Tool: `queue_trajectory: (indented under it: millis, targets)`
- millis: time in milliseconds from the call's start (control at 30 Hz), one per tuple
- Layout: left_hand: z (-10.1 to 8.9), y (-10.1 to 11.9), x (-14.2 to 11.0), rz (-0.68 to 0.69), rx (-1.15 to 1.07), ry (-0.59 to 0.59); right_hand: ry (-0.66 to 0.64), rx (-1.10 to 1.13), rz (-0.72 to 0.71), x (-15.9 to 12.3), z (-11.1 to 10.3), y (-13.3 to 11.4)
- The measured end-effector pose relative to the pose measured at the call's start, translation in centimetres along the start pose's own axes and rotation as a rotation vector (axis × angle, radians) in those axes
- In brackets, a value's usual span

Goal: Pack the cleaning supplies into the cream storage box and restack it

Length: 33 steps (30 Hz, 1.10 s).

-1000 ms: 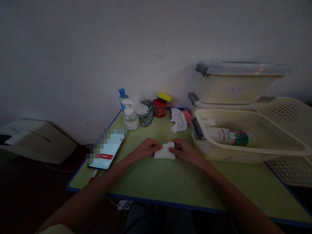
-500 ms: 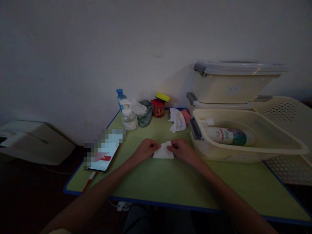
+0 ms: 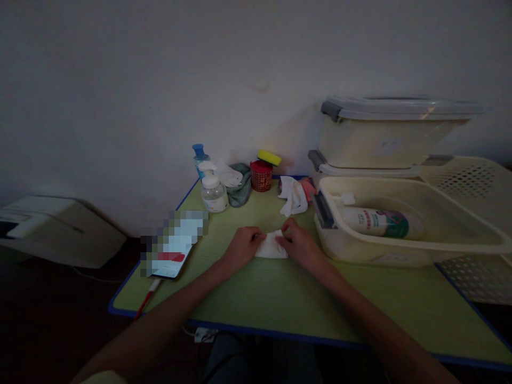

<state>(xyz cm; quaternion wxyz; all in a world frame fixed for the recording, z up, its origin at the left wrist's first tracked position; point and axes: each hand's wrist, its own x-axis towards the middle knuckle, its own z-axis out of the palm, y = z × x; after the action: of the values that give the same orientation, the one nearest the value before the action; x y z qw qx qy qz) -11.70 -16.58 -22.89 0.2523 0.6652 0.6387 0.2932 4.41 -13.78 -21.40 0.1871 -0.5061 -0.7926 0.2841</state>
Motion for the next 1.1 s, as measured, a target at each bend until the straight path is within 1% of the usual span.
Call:
queue_trajectory:
  millis: [200, 467, 733, 867, 967, 1100]
  targets:
    - [-0.1, 0.5, 0.0, -0.018, 0.099, -0.016, 0.047, -0.038, 0.004, -0.3, 0.2, -0.7]
    - [0.1, 0.7, -0.4, 0.034, 0.189, -0.01, 0.08, -0.172, -0.054, -0.8, 0.8, -1.0]
    - [0.5, 0.6, -0.7, 0.098, 0.331, 0.006, 0.012, -0.408, -0.042, -1.2, 1.0, -1.9]
    - [0.5, 0.6, -0.5, 0.077, 0.337, -0.011, -0.023, -0.449, -0.051, -1.2, 1.0, -2.0]
    - [0.5, 0.7, -0.6, 0.075, 0.336, -0.021, -0.016, -0.499, -0.056, -1.2, 1.0, -2.0]
    - [0.5, 1.1, -1.0, 0.068, 0.468, -0.074, -0.022, -0.575, -0.033, -1.0, 0.9, -2.0]
